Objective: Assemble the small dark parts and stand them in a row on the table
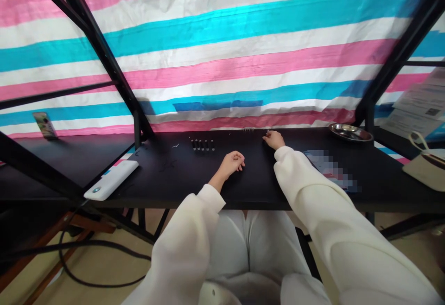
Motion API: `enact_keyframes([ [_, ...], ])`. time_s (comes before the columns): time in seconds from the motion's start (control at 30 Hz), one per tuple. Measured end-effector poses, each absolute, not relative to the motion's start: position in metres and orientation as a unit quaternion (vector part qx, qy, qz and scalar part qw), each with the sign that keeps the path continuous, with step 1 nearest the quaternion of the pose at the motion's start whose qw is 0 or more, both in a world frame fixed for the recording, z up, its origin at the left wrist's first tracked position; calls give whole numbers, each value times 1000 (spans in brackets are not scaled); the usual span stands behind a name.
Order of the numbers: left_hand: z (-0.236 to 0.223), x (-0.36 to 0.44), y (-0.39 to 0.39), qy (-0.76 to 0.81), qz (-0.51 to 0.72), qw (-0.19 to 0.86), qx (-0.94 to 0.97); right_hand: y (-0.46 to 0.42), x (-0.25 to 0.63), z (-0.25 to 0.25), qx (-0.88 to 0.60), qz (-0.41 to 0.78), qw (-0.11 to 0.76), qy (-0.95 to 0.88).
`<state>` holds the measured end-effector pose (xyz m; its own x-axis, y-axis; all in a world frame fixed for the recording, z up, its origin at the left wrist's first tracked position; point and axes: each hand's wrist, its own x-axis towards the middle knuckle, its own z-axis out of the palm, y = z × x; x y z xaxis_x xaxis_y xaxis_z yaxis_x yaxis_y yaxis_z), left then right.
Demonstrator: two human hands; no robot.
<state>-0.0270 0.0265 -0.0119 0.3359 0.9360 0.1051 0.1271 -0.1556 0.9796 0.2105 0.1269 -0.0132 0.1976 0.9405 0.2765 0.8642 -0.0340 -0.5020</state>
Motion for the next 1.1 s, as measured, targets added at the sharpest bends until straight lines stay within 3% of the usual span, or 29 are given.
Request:
enact_keyframes([
  [0.73,-13,-27,25,417,402,488,653,128,216,-14,-730,133,266,-615],
  [0.9,-16,-32,33,461,500,400,614,119,215,-14,-743,131,271,-598],
  [1.1,-15,-43,43,504,611,348,501,89,201,-17,-757,134,357,-530],
])
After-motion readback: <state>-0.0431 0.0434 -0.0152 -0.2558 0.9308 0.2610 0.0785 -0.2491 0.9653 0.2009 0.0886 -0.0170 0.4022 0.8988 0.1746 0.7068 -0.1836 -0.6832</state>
